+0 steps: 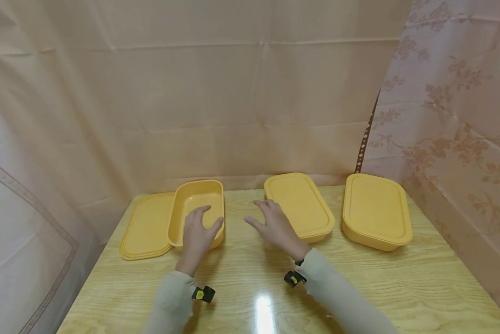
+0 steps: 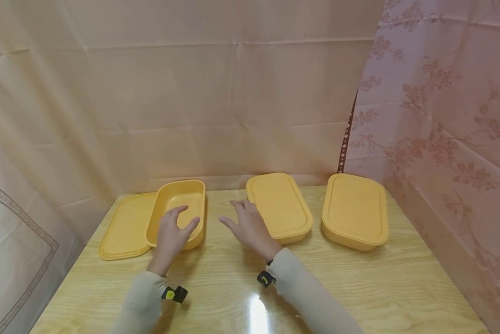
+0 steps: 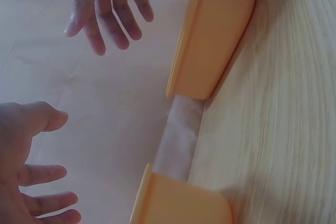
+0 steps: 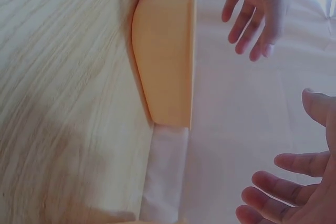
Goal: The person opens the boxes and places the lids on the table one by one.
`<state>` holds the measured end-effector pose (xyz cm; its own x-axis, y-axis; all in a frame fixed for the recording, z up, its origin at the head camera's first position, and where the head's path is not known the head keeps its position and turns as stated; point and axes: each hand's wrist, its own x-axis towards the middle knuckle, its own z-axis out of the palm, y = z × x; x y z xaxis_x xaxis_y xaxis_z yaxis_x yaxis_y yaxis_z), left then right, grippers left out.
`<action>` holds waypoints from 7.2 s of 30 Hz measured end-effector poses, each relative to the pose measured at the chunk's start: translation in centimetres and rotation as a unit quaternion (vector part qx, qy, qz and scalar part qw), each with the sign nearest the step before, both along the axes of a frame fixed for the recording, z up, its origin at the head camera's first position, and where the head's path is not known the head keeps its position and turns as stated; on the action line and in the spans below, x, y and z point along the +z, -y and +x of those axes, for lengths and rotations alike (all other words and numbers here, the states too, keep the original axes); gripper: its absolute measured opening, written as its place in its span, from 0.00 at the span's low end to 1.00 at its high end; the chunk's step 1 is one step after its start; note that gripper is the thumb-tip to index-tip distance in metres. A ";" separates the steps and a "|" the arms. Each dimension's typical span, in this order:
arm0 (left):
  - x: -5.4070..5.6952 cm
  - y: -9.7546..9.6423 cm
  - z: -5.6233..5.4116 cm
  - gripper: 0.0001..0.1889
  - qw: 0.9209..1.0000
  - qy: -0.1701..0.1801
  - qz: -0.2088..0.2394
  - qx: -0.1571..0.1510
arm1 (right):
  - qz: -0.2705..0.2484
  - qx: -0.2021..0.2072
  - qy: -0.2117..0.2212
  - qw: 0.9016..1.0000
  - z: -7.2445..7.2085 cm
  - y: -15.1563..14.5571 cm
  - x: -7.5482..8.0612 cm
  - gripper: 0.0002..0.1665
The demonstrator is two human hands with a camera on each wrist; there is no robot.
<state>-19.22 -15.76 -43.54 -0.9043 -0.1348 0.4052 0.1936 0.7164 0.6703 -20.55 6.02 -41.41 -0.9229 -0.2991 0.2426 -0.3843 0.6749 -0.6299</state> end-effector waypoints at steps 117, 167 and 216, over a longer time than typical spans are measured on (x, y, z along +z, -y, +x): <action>-3.9 -11.2 -1.2 0.36 0.983 0.127 0.021 -0.129 | 0.112 -0.122 -0.035 0.986 -1.2 -10.8 -3.2 0.45; -5.2 -14.3 -0.8 0.47 0.957 0.202 0.110 -0.179 | 0.041 -0.160 0.106 0.981 -2.2 -13.9 -5.3 0.57; -5.6 -15.8 -0.6 0.31 0.953 0.215 0.163 -0.141 | -0.013 -0.177 0.133 0.975 -2.7 -15.1 -6.7 0.37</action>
